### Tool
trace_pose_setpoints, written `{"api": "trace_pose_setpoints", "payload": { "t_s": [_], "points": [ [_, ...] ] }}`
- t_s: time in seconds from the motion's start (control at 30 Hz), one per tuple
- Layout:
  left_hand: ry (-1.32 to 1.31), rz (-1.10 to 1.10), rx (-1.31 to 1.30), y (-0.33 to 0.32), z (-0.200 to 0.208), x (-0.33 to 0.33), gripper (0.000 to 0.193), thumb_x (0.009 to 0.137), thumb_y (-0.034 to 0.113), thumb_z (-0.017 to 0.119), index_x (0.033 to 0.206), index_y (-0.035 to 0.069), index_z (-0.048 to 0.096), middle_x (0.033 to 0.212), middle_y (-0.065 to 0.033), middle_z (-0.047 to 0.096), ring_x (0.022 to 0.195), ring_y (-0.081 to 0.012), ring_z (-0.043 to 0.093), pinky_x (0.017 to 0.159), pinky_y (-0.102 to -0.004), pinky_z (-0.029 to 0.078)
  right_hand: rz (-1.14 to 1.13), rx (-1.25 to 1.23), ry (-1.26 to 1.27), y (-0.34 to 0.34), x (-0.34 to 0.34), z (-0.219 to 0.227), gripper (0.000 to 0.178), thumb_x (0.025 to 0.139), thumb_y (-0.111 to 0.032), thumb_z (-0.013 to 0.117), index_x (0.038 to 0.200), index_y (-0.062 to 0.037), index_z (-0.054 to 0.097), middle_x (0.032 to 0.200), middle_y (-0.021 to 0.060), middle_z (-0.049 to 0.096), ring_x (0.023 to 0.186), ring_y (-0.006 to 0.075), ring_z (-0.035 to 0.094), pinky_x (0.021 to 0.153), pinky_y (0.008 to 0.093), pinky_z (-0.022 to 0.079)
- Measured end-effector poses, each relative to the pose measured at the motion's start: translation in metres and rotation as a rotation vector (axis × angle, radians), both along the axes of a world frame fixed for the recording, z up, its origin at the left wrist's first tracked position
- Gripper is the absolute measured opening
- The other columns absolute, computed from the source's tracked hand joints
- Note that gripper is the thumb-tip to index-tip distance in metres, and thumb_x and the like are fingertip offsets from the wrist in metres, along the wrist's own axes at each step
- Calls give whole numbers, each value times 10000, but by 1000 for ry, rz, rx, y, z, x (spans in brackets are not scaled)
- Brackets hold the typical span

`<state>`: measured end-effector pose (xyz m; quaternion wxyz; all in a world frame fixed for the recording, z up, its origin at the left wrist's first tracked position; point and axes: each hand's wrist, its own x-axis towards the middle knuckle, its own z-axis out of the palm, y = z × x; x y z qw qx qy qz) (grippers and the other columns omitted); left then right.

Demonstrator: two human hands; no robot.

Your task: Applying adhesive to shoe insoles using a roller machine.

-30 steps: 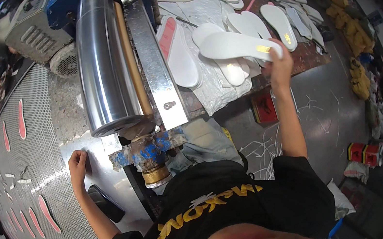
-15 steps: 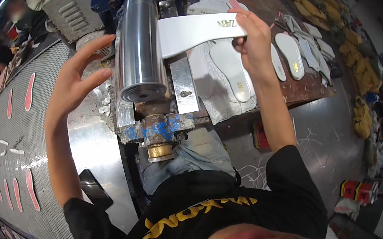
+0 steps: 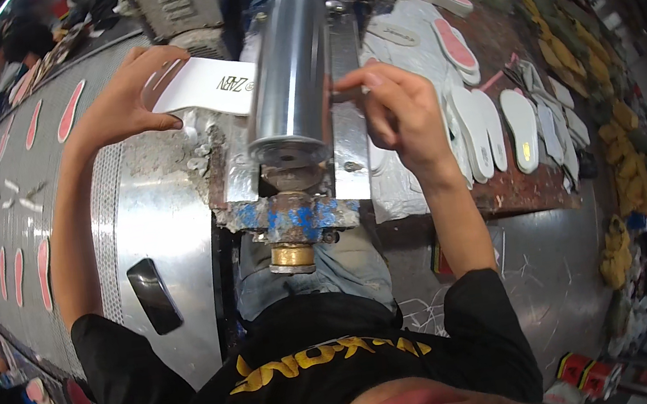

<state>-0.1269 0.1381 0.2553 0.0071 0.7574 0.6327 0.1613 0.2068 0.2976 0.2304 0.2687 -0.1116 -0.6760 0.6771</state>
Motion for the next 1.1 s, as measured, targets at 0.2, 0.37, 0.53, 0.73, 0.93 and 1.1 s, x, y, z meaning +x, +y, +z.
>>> {"api": "trace_pose_setpoints", "payload": {
  "t_s": [0.2, 0.37, 0.53, 0.73, 0.93, 1.1],
  "points": [
    [-1302, 284, -46, -86, -114, 3, 741, 758, 405, 727, 1342, 74, 412, 1174, -45, 538, 1023, -145, 512, 885, -311, 419, -255, -225, 26, -3, 41, -52, 220, 948, -200, 477, 1000, -6, 569, 491, -52, 330, 379, 37, 281, 352, 205, 209],
    [-2044, 509, 349, -161, -199, 17, 487, 864, 177, 645, 1292, 83, 433, 1207, -47, 563, 1105, -184, 552, 954, -375, 445, -310, -276, -41, 2, 76, -91, 240, 960, -252, 479, 981, -32, 572, 486, -50, 335, 376, 27, 259, 345, 191, 203],
    [-2392, 585, 924, -229, -243, -15, 289, 902, 96, 553, 1160, -16, 487, 1189, -165, 565, 1124, -287, 541, 1003, -434, 426, -344, -272, -49, 8, 81, -102, 213, 956, -226, 483, 965, -35, 578, 523, -58, 377, 391, 21, 278, 348, 190, 227],
    [-2104, 909, 1305, -334, -246, -43, 460, 921, 156, 525, 1254, -112, 355, 1306, -293, 431, 1189, -385, 486, 1026, -431, 433, -386, -188, -51, 9, 70, -94, 209, 962, -197, 477, 952, -3, 556, 512, -33, 359, 418, 41, 284, 383, 206, 200],
    [-2015, 1133, 856, -344, -239, -23, 336, 920, 181, 532, 1138, -69, 481, 1119, -228, 585, 1021, -295, 610, 894, -350, 526, -700, 396, 58, 29, 50, -28, 170, 962, -116, 470, 947, -2, 595, 578, -35, 406, 484, 28, 320, 454, 188, 242],
    [-1527, 991, 338, -238, -207, -30, 129, 877, 157, 576, 909, 36, 609, 785, -25, 617, 678, -121, 585, 598, -236, 477, -609, 919, 200, 75, -22, 81, 225, 898, -116, 579, 1084, 7, 607, 939, 34, 647, 832, 68, 570, 724, 209, 450]
  ]
}}
